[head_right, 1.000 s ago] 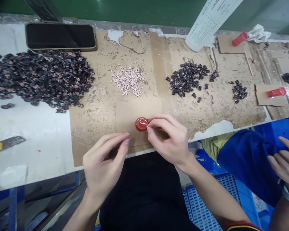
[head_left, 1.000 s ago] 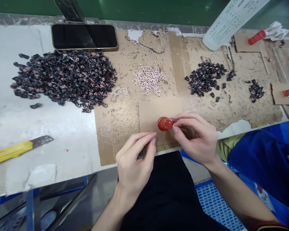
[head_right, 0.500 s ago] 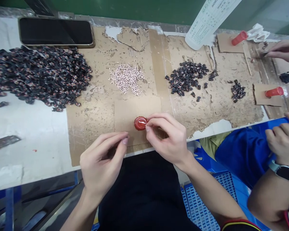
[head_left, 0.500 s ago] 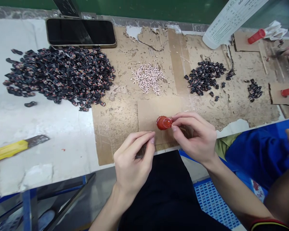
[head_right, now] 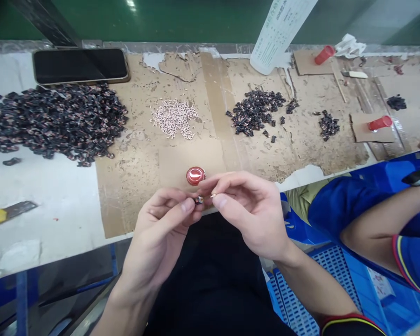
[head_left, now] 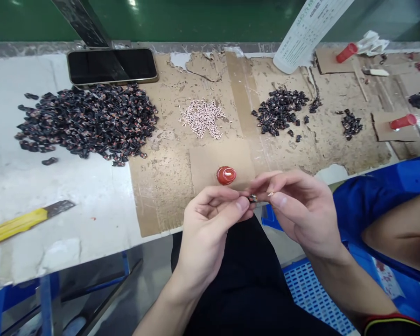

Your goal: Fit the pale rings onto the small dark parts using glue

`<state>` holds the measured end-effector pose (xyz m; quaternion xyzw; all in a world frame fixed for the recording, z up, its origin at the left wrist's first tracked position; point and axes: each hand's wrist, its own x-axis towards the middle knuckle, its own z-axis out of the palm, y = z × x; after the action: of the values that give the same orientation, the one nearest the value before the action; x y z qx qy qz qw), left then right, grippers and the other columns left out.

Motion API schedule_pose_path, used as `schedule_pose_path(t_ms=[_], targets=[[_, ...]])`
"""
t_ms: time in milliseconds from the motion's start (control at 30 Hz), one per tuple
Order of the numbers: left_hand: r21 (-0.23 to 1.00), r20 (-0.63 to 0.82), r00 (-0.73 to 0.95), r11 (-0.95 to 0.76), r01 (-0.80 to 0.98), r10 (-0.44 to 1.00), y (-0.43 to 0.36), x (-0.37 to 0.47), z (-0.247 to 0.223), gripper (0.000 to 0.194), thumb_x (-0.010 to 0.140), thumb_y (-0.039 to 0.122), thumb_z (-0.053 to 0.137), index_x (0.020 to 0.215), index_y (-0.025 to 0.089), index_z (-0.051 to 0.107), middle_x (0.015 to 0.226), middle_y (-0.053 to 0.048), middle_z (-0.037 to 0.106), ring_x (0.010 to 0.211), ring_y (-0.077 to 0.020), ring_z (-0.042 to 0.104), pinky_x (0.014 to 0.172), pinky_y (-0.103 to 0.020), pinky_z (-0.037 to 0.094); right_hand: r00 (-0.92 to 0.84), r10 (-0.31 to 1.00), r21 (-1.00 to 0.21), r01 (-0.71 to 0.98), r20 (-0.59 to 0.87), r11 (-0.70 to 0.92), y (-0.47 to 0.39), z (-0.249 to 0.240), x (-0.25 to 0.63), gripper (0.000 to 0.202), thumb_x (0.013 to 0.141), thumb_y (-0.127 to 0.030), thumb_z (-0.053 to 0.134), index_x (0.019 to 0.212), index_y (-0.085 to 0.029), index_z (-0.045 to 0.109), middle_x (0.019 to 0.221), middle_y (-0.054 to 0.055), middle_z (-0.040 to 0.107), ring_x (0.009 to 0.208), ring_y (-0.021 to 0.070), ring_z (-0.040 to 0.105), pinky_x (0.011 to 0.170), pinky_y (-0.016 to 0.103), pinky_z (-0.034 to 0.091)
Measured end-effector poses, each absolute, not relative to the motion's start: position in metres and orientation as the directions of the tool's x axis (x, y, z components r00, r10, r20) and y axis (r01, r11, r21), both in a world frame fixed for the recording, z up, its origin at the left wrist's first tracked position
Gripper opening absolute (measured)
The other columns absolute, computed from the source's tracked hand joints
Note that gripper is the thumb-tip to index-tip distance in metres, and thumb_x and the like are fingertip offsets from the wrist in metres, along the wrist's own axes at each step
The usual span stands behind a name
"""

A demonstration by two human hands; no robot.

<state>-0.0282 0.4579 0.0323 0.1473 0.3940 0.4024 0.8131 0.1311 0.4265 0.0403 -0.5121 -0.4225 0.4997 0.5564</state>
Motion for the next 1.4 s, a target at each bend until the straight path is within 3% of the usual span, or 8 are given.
schedule_pose_path(t_ms=[267,633,1200,1400], targets=[[0.495,-0.539,0.413,0.672,-0.551,0.734,0.455,-0.029,0.038,0.013,0.077,0.014,0.086,0.076,0.021,0.075,0.077,0.004,0.08,0.074,-0.0088,0.079,0.066,-0.008,0.061,0.181,0.982,-0.997,0.051,0.06,0.052,0.426,0.048,0.125,0.008,0.092,-0.015,0.07,0.088,-0.023,0.072,0.094,0.002,0.079,0.086,0.0166,0.078,0.077,0.027,0.067],[0.457,-0.558,0.406,0.676,-0.578,0.724,0.451,-0.031,0.04,0.012,0.08,0.01,0.084,0.076,0.019,0.077,0.076,0.003,0.08,0.073,-0.0092,0.079,0.067,-0.009,0.061,0.095,0.99,-0.994,0.001,0.105,0.105,0.426,0.045,0.127,0.018,0.089,-0.004,0.068,0.094,-0.02,0.075,0.095,0.002,0.076,0.087,0.0123,0.076,0.079,0.021,0.064],[0.492,-0.549,0.36,0.64,-0.59,0.754,0.447,-0.035,0.042,0.016,0.078,0.009,0.085,0.074,0.018,0.073,0.082,-0.001,0.082,0.071,-0.0092,0.078,0.068,-0.011,0.061,0.002,0.987,-0.969,0.195,0.158,0.155,0.427,0.051,0.133,0.022,0.084,-0.003,0.075,0.095,-0.021,0.079,0.097,0.003,0.079,0.087,0.0136,0.076,0.075,0.021,0.063],[0.488,-0.551,0.318,0.607,-0.627,0.772,0.447,-0.031,0.046,0.02,0.079,0.011,0.083,0.073,0.019,0.066,0.081,-0.002,0.081,0.071,-0.0101,0.076,0.069,-0.016,0.06,0.101,0.963,-0.951,0.214,0.251,0.225,0.424,0.044,0.126,0.042,0.083,0.001,0.075,0.112,-0.029,0.079,0.104,-0.002,0.081,0.09,0.0107,0.077,0.079,0.017,0.064]])
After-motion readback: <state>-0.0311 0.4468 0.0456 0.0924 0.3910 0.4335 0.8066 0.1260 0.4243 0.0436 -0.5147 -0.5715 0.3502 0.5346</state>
